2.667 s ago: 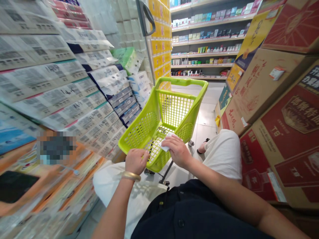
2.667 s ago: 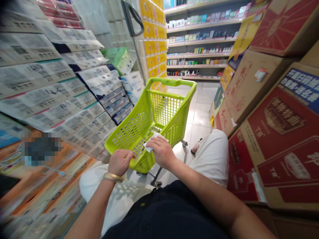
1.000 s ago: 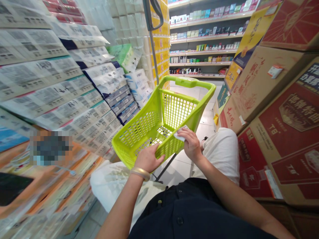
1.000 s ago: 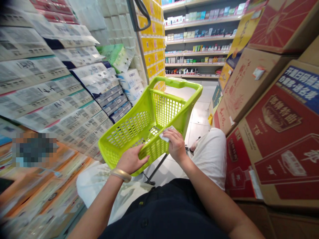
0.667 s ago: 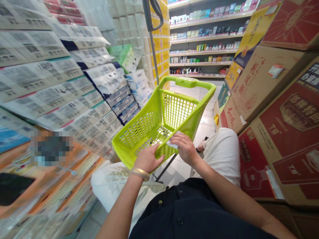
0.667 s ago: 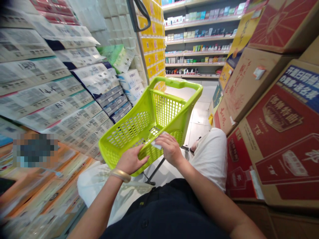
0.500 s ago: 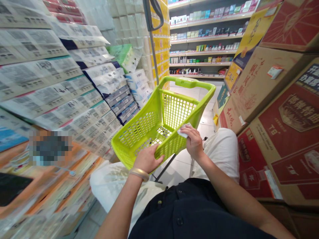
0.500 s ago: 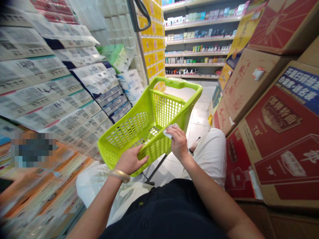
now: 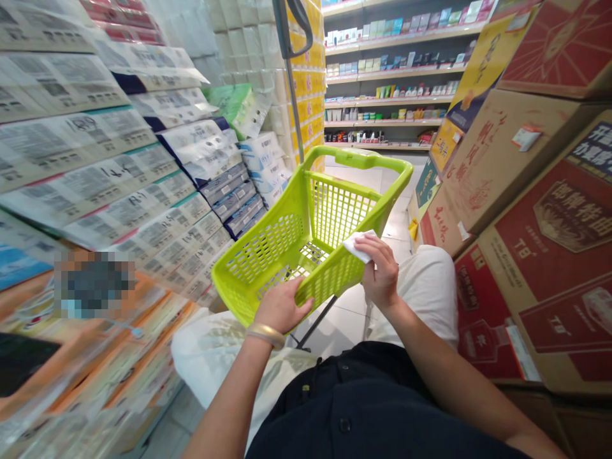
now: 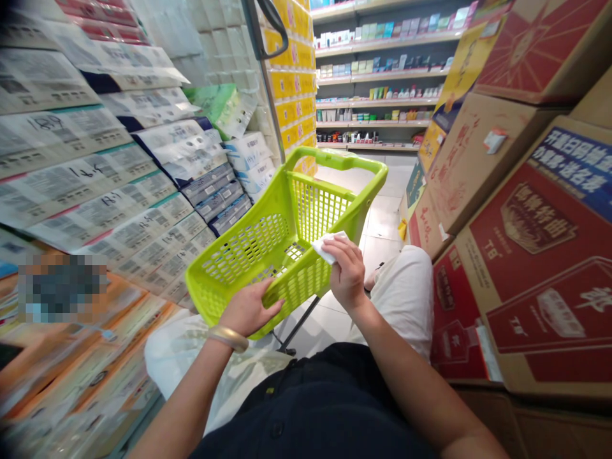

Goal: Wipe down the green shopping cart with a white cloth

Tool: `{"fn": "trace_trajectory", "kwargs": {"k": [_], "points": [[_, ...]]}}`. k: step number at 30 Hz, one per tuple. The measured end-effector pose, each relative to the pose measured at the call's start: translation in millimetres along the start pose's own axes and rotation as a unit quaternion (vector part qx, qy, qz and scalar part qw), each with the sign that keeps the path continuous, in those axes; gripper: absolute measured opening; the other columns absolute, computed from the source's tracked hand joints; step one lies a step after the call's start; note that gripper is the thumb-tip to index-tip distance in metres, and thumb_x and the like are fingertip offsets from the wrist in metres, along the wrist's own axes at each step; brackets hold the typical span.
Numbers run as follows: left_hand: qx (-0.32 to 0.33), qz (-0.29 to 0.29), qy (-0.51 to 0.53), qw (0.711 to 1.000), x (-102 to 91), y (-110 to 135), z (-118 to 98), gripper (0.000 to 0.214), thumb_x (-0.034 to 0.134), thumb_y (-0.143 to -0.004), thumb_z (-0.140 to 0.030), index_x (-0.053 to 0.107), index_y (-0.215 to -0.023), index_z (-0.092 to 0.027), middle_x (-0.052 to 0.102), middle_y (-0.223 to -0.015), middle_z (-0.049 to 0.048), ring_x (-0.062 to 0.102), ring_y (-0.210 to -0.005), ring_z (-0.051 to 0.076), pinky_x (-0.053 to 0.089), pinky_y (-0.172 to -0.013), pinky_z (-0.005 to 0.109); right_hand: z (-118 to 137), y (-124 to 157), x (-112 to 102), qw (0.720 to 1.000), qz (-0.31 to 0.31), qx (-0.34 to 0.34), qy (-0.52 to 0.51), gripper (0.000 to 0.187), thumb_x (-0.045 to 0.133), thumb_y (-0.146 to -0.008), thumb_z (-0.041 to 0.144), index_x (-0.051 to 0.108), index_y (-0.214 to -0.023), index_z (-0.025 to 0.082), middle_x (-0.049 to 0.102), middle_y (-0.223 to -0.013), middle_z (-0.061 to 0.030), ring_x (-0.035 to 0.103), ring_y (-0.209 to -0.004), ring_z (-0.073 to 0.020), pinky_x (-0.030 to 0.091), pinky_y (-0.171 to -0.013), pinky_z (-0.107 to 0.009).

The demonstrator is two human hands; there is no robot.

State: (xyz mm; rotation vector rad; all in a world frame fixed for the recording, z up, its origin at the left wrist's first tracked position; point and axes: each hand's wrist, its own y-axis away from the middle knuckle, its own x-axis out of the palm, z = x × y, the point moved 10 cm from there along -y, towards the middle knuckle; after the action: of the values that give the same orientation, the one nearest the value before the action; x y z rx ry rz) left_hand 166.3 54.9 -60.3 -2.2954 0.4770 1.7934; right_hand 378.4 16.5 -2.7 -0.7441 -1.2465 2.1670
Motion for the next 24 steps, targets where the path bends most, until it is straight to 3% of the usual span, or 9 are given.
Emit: {"fn": "trace_trajectory", "kwargs": {"k": [6, 8, 12, 14, 19, 21, 24], "points": [[0.01, 0.0, -0.001, 1.0, -0.5, 1.1, -3.9, 0.035, 0.061, -0.084, -0.036, 0.063, -0.116, -0.022, 0.074, -0.11, 0.008, 0.069, -0.102, 0.025, 0.052, -0.088, 0.033, 44.9, 28.2, 62.7, 0.974, 0.191, -0.119, -0.015, 0.034, 0.045, -0.095, 0.008, 0.07, -0.11, 0.026, 0.074, -0.118, -0.0002, 0.06, -0.127, -0.0155, 0.038, -0.117, -0.039], [0.011, -0.008, 0.003, 1.0, -1.0, 2.1, -2.8, 0.037, 0.061, -0.084, -0.037, 0.063, -0.118, -0.023, 0.073, -0.112, 0.0076, 0.069, -0.103, 0.024, 0.051, -0.089, 0.033, 35.2, 24.8, 62.5, 0.976, 0.186, -0.116, -0.007, 0.035, 0.044, -0.096, 0.008, 0.07, -0.111, 0.026, 0.075, -0.118, -0.0004, 0.061, -0.125, -0.015, 0.037, -0.117, -0.038], [0.016, -0.009, 0.017, 1.0, 0.3, 3.0, -1.7, 0.04, 0.059, -0.085, -0.039, 0.062, -0.121, -0.022, 0.073, -0.114, 0.0091, 0.068, -0.105, 0.025, 0.051, -0.092, 0.035, -1.4, 3.3, 42.7, 0.991, 0.114, -0.044, 0.054, 0.035, 0.042, -0.096, 0.009, 0.071, -0.108, 0.024, 0.076, -0.114, -0.0032, 0.061, -0.126, -0.0187, 0.038, -0.116, -0.042], [0.016, -0.005, 0.02, 1.0, 0.9, 3.0, -2.3, 0.039, 0.059, -0.085, -0.039, 0.062, -0.12, -0.022, 0.074, -0.111, 0.0089, 0.069, -0.103, 0.026, 0.052, -0.091, 0.035, 1.0, 3.0, 43.8, 0.991, 0.117, -0.038, 0.057, 0.035, 0.042, -0.096, 0.01, 0.072, -0.107, 0.024, 0.076, -0.114, -0.0029, 0.061, -0.125, -0.0189, 0.038, -0.116, -0.042], [0.021, 0.0, 0.011, 1.0, 1.0, 4.4, -4.5, 0.033, 0.059, -0.085, -0.036, 0.064, -0.114, -0.021, 0.074, -0.108, 0.0088, 0.069, -0.101, 0.027, 0.052, -0.088, 0.036, 44.2, 28.8, 71.0, 0.969, 0.22, -0.111, -0.019, 0.037, 0.042, -0.095, 0.009, 0.07, -0.111, 0.026, 0.075, -0.118, 0.0001, 0.061, -0.125, -0.0138, 0.03, -0.121, -0.035], [0.021, -0.004, 0.013, 1.0, 0.4, 5.3, -4.2, 0.033, 0.059, -0.085, -0.036, 0.064, -0.115, -0.021, 0.073, -0.108, 0.0089, 0.069, -0.1, 0.026, 0.052, -0.089, 0.036, 38.3, 27.1, 69.8, 0.97, 0.221, -0.1, -0.013, 0.037, 0.042, -0.095, 0.008, 0.069, -0.112, 0.026, 0.074, -0.119, 0.0, 0.06, -0.126, -0.0135, 0.027, -0.122, -0.035], [0.023, -0.012, 0.02, 0.999, -0.5, 6.0, -4.1, 0.036, 0.059, -0.086, -0.037, 0.062, -0.119, -0.021, 0.073, -0.11, 0.0089, 0.068, -0.102, 0.025, 0.052, -0.091, 0.035, 9.3, 10.6, 56.3, 0.983, 0.176, -0.049, 0.031, 0.036, 0.043, -0.095, 0.008, 0.07, -0.11, 0.025, 0.075, -0.117, -0.0015, 0.06, -0.126, -0.0159, 0.028, -0.122, -0.038]]}}
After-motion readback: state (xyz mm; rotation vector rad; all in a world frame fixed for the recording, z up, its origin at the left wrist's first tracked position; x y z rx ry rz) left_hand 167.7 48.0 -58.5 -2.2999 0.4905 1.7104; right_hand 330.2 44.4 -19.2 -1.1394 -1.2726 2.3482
